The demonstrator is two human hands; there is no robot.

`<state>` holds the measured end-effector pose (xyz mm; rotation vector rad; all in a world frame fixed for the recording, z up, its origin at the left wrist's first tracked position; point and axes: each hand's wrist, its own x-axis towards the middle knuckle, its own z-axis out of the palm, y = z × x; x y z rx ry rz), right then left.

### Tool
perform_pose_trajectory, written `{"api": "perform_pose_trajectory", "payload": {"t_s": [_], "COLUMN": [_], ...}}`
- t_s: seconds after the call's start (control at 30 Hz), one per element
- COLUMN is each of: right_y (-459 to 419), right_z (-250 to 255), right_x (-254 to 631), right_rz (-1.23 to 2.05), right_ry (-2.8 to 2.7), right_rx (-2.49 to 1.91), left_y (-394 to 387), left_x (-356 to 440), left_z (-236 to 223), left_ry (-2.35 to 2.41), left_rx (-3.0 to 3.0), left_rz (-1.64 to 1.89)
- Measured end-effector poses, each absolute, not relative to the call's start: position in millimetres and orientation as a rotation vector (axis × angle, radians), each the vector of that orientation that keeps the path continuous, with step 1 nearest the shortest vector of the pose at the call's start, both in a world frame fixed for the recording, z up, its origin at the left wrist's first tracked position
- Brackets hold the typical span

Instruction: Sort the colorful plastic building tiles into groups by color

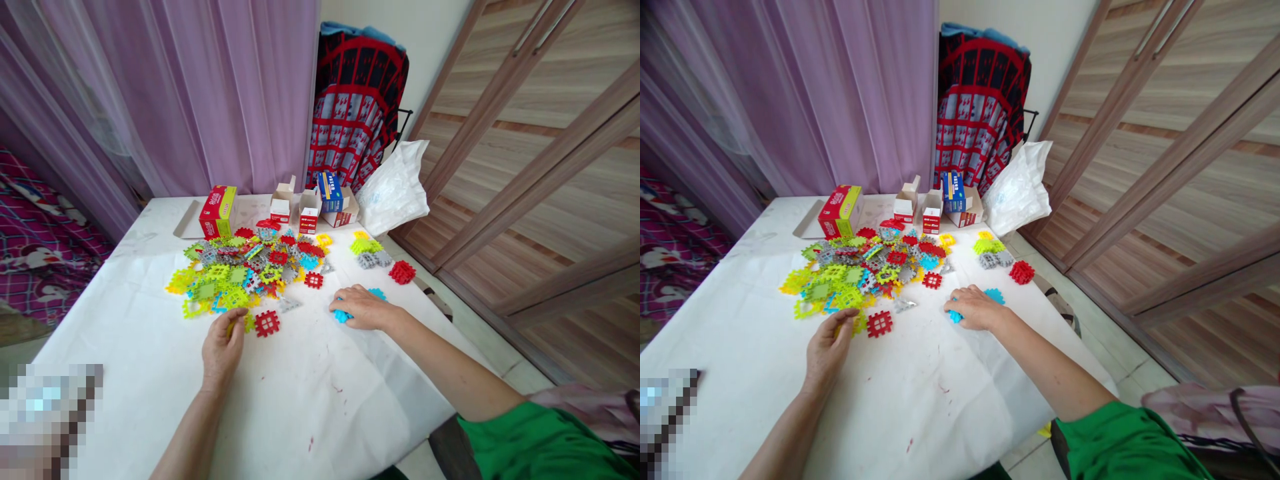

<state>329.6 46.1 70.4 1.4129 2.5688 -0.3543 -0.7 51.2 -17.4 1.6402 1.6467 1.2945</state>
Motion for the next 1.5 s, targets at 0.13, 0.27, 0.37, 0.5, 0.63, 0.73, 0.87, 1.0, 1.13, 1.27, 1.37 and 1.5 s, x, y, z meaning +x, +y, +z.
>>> {"api": "perform_pose_trajectory", "payload": {"t_s": [0.13, 0.27, 0.37, 0.5, 0.63, 0.73, 0.87, 1.0, 1.13, 1.27, 1.37, 1.5], "right_y": [45.6, 60.9, 88.1, 128.8, 153.6, 159.3, 157.3, 151.5, 143.7, 127.8, 102.4, 52.3], "right_z": [73.5, 87.0, 90.3, 75.7, 57.6, 52.7, 54.8, 57.0, 59.8, 60.4, 55.5, 44.3], "right_x": [330.2, 326.6, 317.3, 297.3, 279.6, 269.6, 257.2, 249.5, 259.7, 303.3, 352.9, 409.5], "right_rz": [-0.369, -0.409, -0.292, -0.168, -0.14, -0.087, -0.025, -0.032, -0.033, -0.131, -0.65, -1.237], "right_ry": [2.569, 2.64, 2.607, 2.369, 2.197, 2.106, 2.078, 2.089, 2.099, 2.198, 2.132, 1.603], "right_rx": [1.427, 1.51, 1.731, 2.044, 2.188, 2.256, 2.291, 2.308, 2.343, 2.674, 3.102, 3.552], "left_y": [51.3, 51.6, 52.3, 52.8, 52.5, 52.3, 53.3, 54.8, 54.6, 54.1, 54.4, 54.8], "left_x": [-1.0, -1.0, -1.5, -2.4, -2.0, -1.5, -1.7, -1.6, -1.3, -1.8, -2.4, -2.3], "left_z": [-18.5, -20.1, -21.4, -22.0, -21.6, -21.7, -22.4, -21.9, -20.8, -20.8, -21.3, -21.9], "left_ry": [1.654, 1.652, 1.647, 1.64, 1.638, 1.626, 1.623, 1.615, 1.619, 1.625, 1.626, 1.63], "left_rx": [1.642, 1.649, 1.658, 1.657, 1.64, 1.618, 1.602, 1.601, 1.585, 1.578, 1.589, 1.587], "left_rz": [1.289, 1.296, 1.303, 1.318, 1.338, 1.338, 1.326, 1.299, 1.311, 1.317, 1.308, 1.293]}}
